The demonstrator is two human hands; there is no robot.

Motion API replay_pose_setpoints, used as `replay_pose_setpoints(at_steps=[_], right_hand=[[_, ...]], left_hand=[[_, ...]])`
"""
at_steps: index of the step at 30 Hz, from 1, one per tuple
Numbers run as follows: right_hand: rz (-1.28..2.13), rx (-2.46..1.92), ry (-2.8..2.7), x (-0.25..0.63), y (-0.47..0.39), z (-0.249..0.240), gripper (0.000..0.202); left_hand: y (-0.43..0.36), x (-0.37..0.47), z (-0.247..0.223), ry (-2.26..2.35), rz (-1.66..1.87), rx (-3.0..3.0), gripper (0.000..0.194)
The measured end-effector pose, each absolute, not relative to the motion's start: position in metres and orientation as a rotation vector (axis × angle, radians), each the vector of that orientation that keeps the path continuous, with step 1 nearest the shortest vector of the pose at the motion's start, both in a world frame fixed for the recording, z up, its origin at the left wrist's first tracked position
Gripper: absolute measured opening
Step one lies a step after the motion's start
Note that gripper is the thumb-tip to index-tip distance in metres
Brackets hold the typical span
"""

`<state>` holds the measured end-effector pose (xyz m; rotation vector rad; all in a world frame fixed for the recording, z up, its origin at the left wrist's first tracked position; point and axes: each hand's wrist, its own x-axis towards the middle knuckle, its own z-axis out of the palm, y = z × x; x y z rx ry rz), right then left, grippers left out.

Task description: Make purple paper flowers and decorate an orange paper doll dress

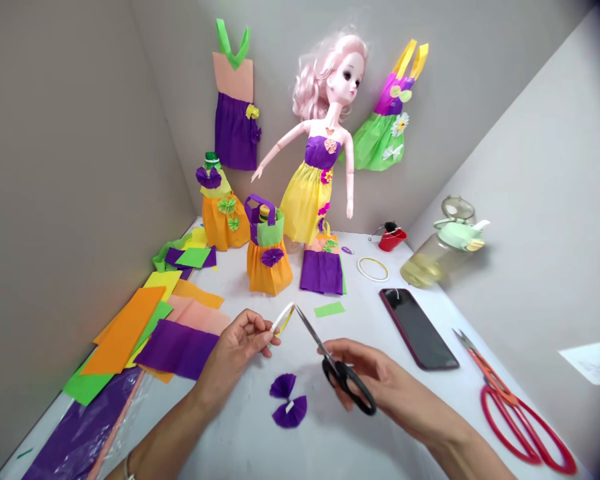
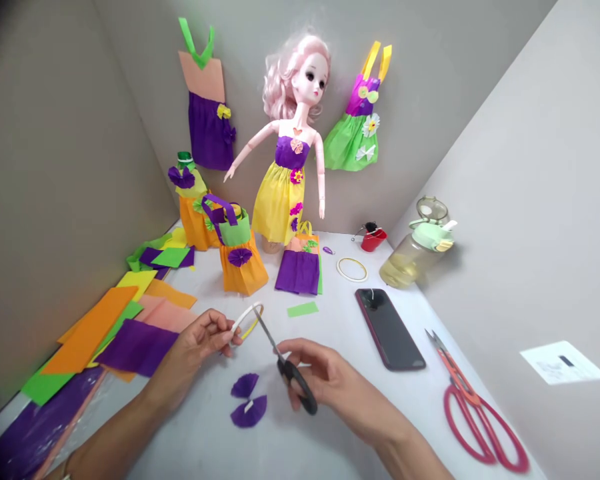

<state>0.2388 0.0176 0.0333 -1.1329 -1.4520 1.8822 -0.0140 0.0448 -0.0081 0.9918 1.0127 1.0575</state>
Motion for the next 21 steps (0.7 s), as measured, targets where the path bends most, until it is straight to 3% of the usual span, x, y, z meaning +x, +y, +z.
replay_pose_setpoints(at_steps=[5, 21], right_hand=[[2.206, -0.684, -1.283, 0.219, 0.017, 0.009, 0.077], [2.239, -0.631, -1.176, 0.221, 0.022, -0.002, 0.079]], left_hand=[[0.041, -0.011, -0.004, 0.955, 1.026, 0.998, 0.024], [0.038, -0.011, -0.005, 0.935, 0.995, 1.057, 0.019]])
